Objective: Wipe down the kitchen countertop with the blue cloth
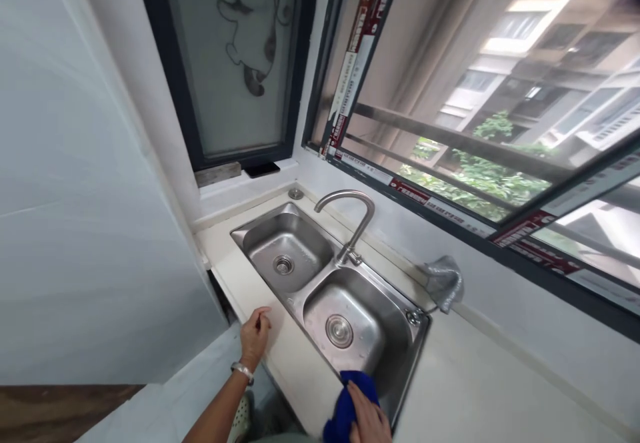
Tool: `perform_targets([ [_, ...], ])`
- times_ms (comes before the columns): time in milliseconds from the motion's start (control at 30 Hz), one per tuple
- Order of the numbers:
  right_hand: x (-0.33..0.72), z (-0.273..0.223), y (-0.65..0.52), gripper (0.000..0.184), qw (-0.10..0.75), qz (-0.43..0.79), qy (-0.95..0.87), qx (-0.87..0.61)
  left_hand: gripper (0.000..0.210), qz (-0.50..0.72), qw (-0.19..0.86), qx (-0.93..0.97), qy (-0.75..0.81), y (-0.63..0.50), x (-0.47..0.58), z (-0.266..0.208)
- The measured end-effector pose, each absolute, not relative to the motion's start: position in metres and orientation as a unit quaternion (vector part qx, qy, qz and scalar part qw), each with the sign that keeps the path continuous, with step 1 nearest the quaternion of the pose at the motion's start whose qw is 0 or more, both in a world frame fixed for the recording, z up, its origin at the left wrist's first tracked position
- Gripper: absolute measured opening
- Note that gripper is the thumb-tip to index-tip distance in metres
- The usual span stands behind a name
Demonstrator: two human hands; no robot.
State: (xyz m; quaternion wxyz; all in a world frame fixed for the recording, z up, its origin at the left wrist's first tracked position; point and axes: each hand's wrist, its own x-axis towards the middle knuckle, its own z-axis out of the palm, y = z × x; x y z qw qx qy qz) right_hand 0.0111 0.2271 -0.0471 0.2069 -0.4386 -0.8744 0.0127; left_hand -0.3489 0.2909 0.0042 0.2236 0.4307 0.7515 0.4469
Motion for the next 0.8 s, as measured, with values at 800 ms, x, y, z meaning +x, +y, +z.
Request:
perform_targets([
  [800, -0.233, -0.017, 0.390, 0.068, 0.141, 0.249, -0.886, -0.365, 0.037, 0.435, 0.203, 0.363, 0.799, 0.314, -0.356, -0.001],
])
